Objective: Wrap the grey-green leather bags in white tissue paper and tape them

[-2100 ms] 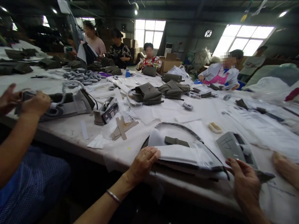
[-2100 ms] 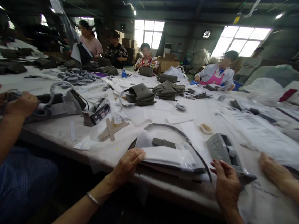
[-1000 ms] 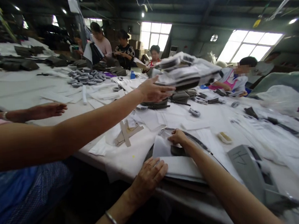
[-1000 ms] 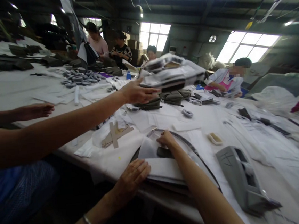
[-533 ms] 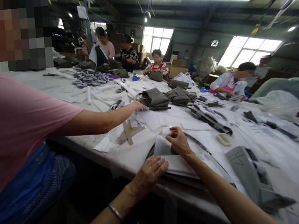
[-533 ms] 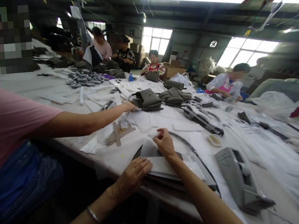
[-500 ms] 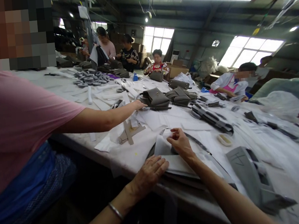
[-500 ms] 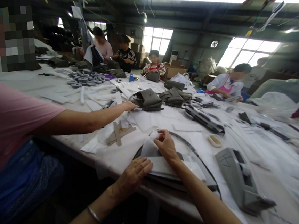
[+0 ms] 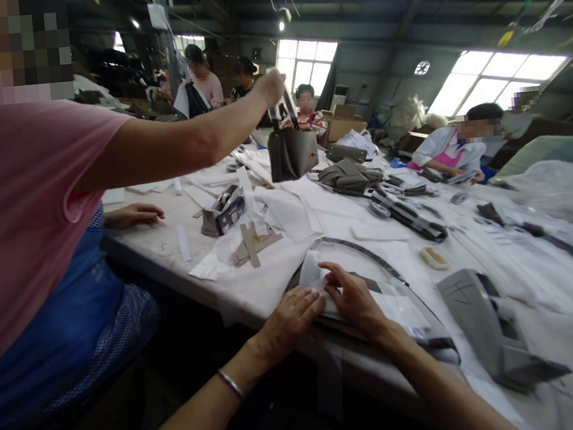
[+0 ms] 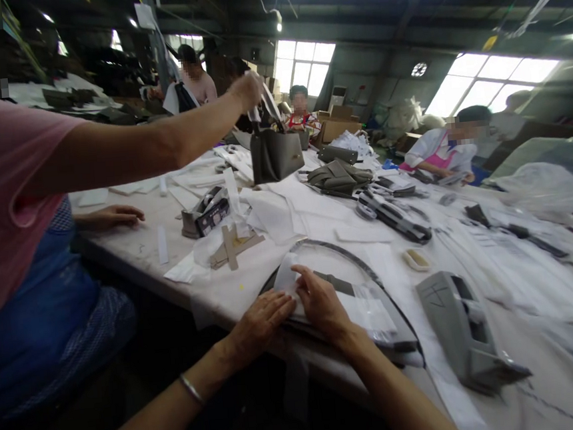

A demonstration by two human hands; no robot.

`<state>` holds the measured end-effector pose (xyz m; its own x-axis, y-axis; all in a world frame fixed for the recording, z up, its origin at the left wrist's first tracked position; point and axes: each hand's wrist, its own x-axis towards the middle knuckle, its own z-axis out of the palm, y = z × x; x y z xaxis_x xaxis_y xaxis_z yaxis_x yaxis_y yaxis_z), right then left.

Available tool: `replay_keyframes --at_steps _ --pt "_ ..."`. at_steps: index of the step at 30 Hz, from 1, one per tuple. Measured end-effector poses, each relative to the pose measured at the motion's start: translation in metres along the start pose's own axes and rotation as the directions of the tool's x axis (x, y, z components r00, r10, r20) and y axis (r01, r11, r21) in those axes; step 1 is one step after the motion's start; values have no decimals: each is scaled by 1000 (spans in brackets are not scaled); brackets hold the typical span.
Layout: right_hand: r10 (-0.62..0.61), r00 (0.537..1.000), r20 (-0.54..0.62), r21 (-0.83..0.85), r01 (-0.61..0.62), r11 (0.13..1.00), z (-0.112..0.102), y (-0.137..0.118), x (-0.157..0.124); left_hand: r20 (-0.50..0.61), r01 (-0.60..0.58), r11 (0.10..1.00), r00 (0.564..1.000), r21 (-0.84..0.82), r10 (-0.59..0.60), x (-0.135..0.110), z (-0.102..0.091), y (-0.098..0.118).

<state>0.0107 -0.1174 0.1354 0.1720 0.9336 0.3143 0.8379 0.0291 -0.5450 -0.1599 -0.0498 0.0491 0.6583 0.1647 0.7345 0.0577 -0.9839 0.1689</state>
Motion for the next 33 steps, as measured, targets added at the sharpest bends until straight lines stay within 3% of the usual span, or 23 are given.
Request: replay_keyframes --at_steps 9,14,19,25,30,33 --pt "97 989 -108 157 -80 984 -7 -25 2 -7 30 999 1000 -40 -30 0 2 1" --pt "50 998 -24 104 -47 994 -5 -21 -21 -41 44 997 998 -67 -47 0 3 3" --pt "17 999 -30 69 -15 998 -7 -13 -44 -105 96 988 989 -125 -109 -4 4 4" --pt "-26 999 -26 140 30 990 -8 -13 -53 -5 79 986 997 -150 -81 0 0 4" --pt "91 995 31 169 -95 981 -26 -13 -35 -42 83 990 995 -117 -88 1 -1 4" --pt "192 979 62 66 -196 978 -29 -4 -7 -44 72 990 996 -121 -78 1 -3 4"
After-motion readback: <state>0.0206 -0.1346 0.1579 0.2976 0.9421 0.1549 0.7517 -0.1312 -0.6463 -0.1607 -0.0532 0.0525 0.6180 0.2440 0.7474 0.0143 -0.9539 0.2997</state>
